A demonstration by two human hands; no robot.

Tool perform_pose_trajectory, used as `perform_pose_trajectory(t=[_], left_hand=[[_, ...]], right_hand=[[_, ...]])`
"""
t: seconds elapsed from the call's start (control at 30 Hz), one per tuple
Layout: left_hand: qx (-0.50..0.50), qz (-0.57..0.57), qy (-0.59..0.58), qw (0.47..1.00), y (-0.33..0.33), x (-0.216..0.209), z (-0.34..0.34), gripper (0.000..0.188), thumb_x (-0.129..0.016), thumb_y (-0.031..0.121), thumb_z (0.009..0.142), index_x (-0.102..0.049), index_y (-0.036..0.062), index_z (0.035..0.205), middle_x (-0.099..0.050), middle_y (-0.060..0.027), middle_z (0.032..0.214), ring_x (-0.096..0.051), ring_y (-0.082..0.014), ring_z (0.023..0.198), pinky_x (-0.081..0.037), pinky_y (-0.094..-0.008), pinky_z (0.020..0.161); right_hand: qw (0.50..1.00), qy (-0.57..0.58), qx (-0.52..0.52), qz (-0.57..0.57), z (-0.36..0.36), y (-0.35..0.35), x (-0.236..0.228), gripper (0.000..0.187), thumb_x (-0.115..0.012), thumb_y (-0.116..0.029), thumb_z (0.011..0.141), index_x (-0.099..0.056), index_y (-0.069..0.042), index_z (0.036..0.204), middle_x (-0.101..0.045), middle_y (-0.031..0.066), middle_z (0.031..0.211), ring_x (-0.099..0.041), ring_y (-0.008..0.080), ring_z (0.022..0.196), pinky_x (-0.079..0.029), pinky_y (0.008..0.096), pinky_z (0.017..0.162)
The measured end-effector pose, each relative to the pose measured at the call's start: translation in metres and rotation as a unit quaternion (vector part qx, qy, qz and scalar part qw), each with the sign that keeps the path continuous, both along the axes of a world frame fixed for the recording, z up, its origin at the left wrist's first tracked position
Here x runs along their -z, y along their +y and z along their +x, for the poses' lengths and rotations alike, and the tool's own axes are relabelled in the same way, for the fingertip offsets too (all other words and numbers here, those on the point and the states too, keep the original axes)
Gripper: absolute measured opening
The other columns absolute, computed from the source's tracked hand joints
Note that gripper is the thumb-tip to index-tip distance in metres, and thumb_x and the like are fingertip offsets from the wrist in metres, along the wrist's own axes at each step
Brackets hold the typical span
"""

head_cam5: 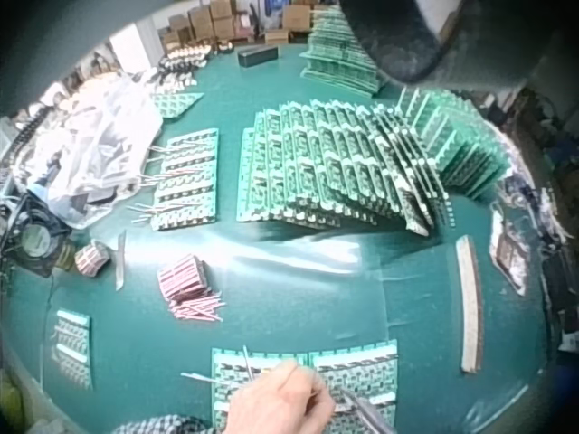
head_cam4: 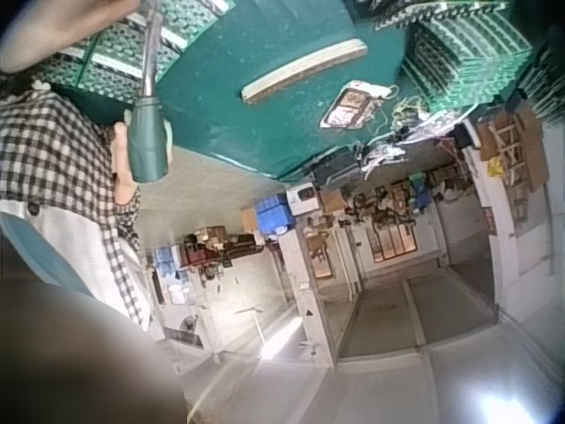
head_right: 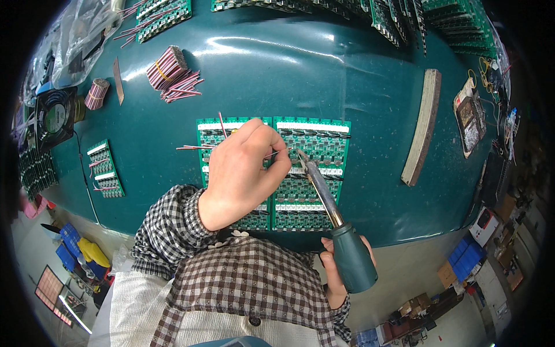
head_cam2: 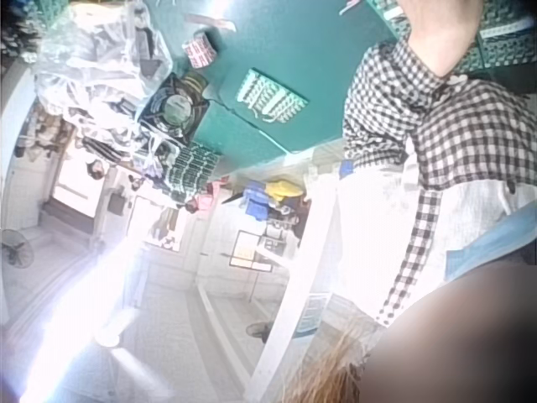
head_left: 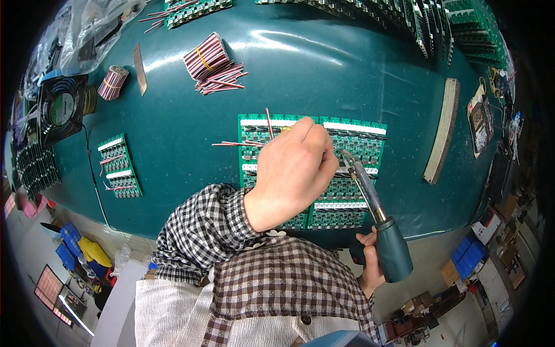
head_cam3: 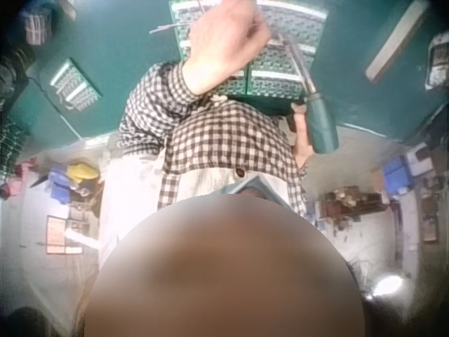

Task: The person solders wires onto multiple small printed circuit boards (PCBs) using a soldering iron.

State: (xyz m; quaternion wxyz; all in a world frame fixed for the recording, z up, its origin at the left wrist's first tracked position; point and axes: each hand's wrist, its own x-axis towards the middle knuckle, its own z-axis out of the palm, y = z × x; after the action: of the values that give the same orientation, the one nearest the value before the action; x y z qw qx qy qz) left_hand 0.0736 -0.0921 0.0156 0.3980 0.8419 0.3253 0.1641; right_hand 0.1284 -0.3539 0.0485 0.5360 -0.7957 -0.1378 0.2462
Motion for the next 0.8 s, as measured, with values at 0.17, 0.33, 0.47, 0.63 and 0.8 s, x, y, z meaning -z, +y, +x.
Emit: perform_pose_trajectory(t=[0.17, 0.33, 0.47, 0.63, 0.8], left_hand=[[0.000, 0.002, -0.002, 1.000, -0.0003, 0.0005, 0.0006, 0.016, -0.075, 0.004, 0.076, -0.061, 0.0087, 0.083, -0.059, -0.0069, 0.079, -0.061, -0.0279, 0.066, -0.047, -0.0395, 0.056], [-0.001, 0.002, -0.003, 1.000, -0.0006, 0.0007, 0.0000, 0.016, -0.075, 0.004, 0.076, -0.061, 0.0086, 0.083, -0.059, -0.0072, 0.079, -0.061, -0.0282, 0.067, -0.047, -0.0393, 0.057], [-0.001, 0.009, -0.001, 1.000, -0.0010, 0.0005, 0.0004, 0.016, -0.075, 0.004, 0.076, -0.061, 0.0084, 0.083, -0.059, -0.0073, 0.079, -0.061, -0.0283, 0.067, -0.047, -0.0393, 0.057], [-0.001, 0.008, -0.007, 1.000, -0.0010, 0.0014, 0.0008, 0.016, -0.075, 0.004, 0.076, -0.061, 0.0083, 0.083, -0.059, -0.0075, 0.079, -0.061, -0.0285, 0.066, -0.047, -0.0399, 0.057], [0.002, 0.004, -0.002, 1.000, -0.0003, 0.0018, 0.0008, 0.016, -0.074, 0.004, 0.076, -0.061, 0.0082, 0.083, -0.059, -0.0076, 0.080, -0.061, -0.0287, 0.067, -0.047, -0.0403, 0.057]], right_hand=[[1.000, 0.006, -0.007, -0.001, 0.0000, -0.0014, 0.0012, 0.052, -0.089, -0.022, 0.081, -0.062, 0.009, 0.112, -0.073, 0.0142, 0.086, -0.074, 0.0223, 0.079, -0.059, 0.0338, 0.075], [1.000, 0.019, -0.016, -0.009, 0.0006, -0.0028, 0.0009, 0.053, -0.089, -0.022, 0.080, -0.062, 0.008, 0.114, -0.073, 0.0145, 0.087, -0.074, 0.0232, 0.080, -0.059, 0.0347, 0.076], [1.000, -0.003, -0.009, 0.000, -0.0019, -0.0039, 0.0035, 0.053, -0.089, -0.023, 0.080, -0.062, 0.008, 0.113, -0.073, 0.0141, 0.086, -0.074, 0.0231, 0.079, -0.059, 0.0337, 0.075], [1.000, -0.009, 0.003, 0.002, -0.0008, 0.0019, -0.0005, 0.051, -0.088, -0.026, 0.082, -0.063, 0.008, 0.111, -0.072, 0.0130, 0.084, -0.073, 0.0233, 0.077, -0.061, 0.0361, 0.076], [1.000, -0.003, -0.001, 0.008, -0.0002, 0.0032, 0.0000, 0.052, -0.088, -0.027, 0.082, -0.063, 0.009, 0.110, -0.071, 0.0133, 0.085, -0.072, 0.0226, 0.077, -0.061, 0.0372, 0.075]])
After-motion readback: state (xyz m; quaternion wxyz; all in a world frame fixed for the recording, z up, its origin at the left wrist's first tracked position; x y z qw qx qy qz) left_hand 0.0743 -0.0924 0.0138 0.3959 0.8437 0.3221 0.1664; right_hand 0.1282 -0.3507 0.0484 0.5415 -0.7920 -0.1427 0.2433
